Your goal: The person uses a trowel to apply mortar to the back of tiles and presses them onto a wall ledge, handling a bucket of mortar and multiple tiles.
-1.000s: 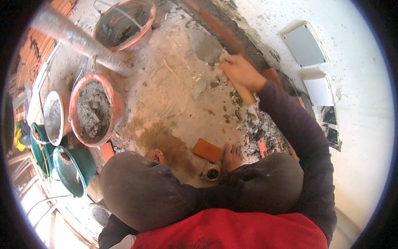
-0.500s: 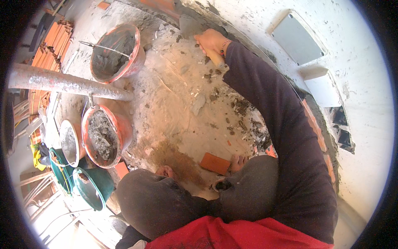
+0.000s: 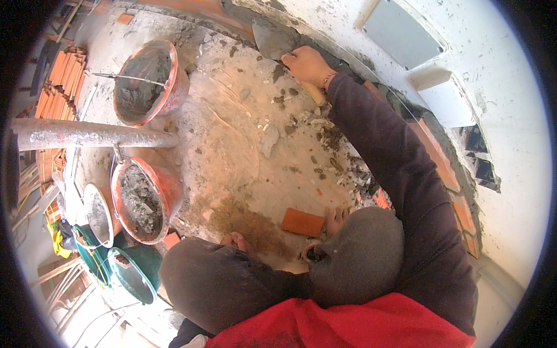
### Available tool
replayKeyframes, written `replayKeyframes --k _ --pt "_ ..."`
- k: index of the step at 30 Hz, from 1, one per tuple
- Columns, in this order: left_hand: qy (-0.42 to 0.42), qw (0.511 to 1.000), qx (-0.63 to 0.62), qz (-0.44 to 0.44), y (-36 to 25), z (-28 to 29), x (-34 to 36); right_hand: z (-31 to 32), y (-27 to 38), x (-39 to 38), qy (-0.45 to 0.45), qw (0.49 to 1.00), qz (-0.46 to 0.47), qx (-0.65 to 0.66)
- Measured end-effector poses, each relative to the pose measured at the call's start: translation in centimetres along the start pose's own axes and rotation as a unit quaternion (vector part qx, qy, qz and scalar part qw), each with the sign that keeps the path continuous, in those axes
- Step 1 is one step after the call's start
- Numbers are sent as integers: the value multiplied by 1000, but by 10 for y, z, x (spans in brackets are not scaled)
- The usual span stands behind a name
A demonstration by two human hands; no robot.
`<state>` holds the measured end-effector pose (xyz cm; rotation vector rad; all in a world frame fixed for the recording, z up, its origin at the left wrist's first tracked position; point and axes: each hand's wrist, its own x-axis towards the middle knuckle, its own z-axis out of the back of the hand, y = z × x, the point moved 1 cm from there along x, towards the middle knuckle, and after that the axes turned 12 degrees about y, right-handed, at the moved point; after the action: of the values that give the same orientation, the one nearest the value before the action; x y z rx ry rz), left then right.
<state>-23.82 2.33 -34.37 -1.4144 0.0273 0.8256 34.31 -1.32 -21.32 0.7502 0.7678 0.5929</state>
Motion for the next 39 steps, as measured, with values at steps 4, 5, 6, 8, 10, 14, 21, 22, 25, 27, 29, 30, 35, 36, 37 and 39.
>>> replayKeyframes --k 4,5,6,8,10,14,21,22,25,27,29,30,35,36,37,39 --pt "4 1000 -8 8 3 3 -3 2 -3 -12 -9 999 -9 -36" --pt "5 1000 -10 8 3 3 -3 2 -5 -15 -9 999 -13 -32" --pt "7 1000 -12 10 3 4 -4 1 -9 -19 -8 999 -18 -28" --pt "9 1000 -14 12 4 5 -3 -5 -19 -28 -14 1000 2 -14" --pt "11 1000 -16 14 5 6 -3 -7 -24 -41 -12 1000 6 26" --pt "18 1000 -19 17 6 6 -3 -7 -26 -82 4 994 -29 104" --pt "31 999 -22 18 7 6 0 -3 -51 -128 27 985 -64 158" --pt "30 999 -21 16 6 7 -1 -4 -51 -132 15 985 -65 157" --pt "31 999 -21 15 6 10 -1 -3 -54 -144 -8 987 -78 139" --pt "35 999 -23 15 8 9 -2 0 -62 -151 -6 990 -90 109" --pt "37 999 -26 14 8 9 0 -6 -64 -155 -40 993 -80 83" --pt "39 999 -26 13 8 9 0 -8 -66 -157 -57 993 -75 70" --pt "42 999 -26 14 9 12 0 -7 -66 -160 -7 999 -43 28" --pt "43 999 -28 13 10 12 0 -5 -62 -161 22 995 -75 54" --pt "47 998 -28 13 10 11 1 -4 -62 -163 25 994 -76 69" --pt "49 998 -32 13 10 10 1 -1 -64 -165 31 992 -76 97"
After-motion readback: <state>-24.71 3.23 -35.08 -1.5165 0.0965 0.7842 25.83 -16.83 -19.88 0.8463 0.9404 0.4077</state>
